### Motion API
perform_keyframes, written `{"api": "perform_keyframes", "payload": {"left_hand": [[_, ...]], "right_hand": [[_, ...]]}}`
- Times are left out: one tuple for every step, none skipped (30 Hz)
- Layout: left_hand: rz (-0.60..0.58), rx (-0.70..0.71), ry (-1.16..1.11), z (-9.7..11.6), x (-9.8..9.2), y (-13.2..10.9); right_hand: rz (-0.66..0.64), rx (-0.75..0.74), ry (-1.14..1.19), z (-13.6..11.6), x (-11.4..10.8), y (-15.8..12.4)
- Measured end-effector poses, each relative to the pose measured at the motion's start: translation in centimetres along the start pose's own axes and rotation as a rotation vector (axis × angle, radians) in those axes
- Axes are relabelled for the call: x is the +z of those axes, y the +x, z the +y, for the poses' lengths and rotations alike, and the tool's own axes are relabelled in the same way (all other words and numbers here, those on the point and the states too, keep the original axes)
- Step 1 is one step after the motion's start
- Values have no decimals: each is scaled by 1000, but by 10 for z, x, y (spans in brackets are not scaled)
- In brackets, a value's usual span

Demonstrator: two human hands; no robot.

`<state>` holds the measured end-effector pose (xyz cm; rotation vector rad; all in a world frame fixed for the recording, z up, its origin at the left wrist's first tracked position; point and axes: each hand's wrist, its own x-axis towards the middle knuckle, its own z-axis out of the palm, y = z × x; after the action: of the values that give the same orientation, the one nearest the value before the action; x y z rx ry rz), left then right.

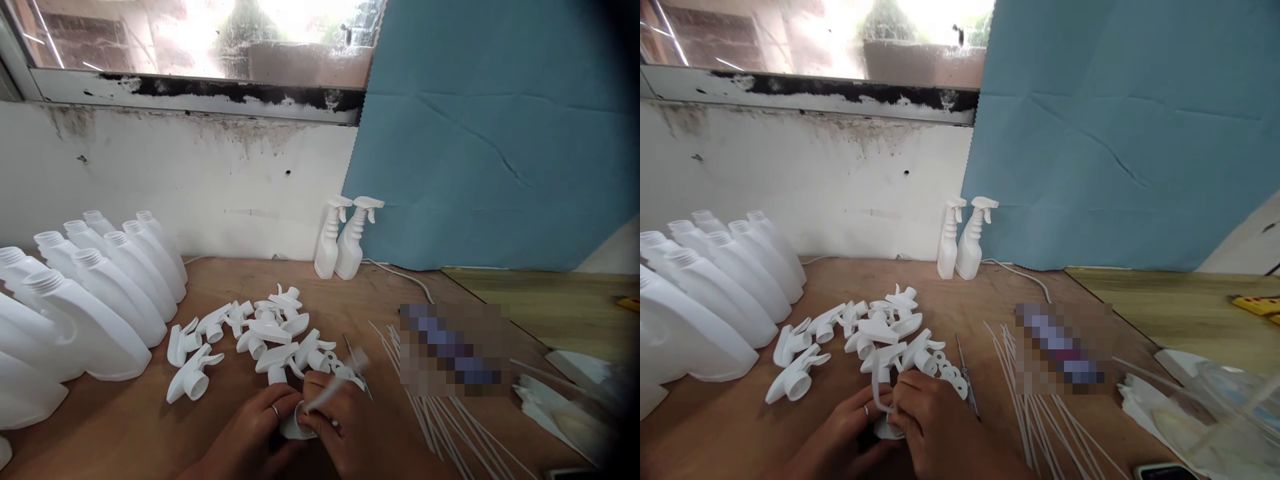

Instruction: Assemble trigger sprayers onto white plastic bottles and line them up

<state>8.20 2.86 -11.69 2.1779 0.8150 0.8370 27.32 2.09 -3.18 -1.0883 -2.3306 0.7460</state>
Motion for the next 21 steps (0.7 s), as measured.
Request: {"api": "perform_keyframes", "payload": {"left_hand": [[-9, -6, -2, 0, 0, 0], [-13, -8, -8, 0, 0, 0], [-9, -3, -17, 1, 0, 0], [3, 14, -27, 1, 0, 1], [19, 34, -36, 2, -1, 1], [33, 43, -40, 3, -2, 2], [48, 41, -43, 5, -4, 2], [71, 37, -51, 8, -6, 3], [103, 29, -68, 10, -7, 3], [141, 18, -98, 13, -8, 3], [190, 9, -133, 15, -9, 3], [232, 15, -164, 16, -9, 3], [255, 32, -182, 18, -9, 2], [259, 54, -183, 19, -8, 1], [252, 78, -162, 20, -8, -1], [240, 103, -116, 20, -9, -3], [234, 127, -39, 21, -12, -6], [247, 148, 69, 21, -17, -9], [287, 172, 210, 21, -24, -12], [340, 208, 377, 20, -35, -16], [411, 255, 558, 19, -49, -20]], "right_hand": [[-5, 12, 6, 0, 1, 0], [-4, 28, 11, 0, 1, 0], [-1, 37, 18, 1, 1, 0], [0, 42, 34, 2, 0, 0], [-3, 43, 63, 3, -1, -1], [-1, 41, 105, 5, -2, -2], [6, 48, 155, 6, -4, -3], [22, 72, 204, 7, -5, -5], [41, 117, 249, 8, -6, -6], [60, 181, 285, 9, -6, -8], [75, 251, 313, 10, -6, -10], [80, 315, 344, 12, -5, -12], [80, 367, 385, 13, -4, -15], [84, 400, 444, 15, -3, -17], [95, 415, 521, 17, -1, -20], [117, 418, 607, 19, -1, -23], [150, 417, 692, 21, -1, -26], [195, 423, 765, 23, -2, -29], [256, 441, 818, 25, -4, -33], [330, 471, 850, 27, -7, -36], [407, 508, 864, 30, -10, -40]]}}
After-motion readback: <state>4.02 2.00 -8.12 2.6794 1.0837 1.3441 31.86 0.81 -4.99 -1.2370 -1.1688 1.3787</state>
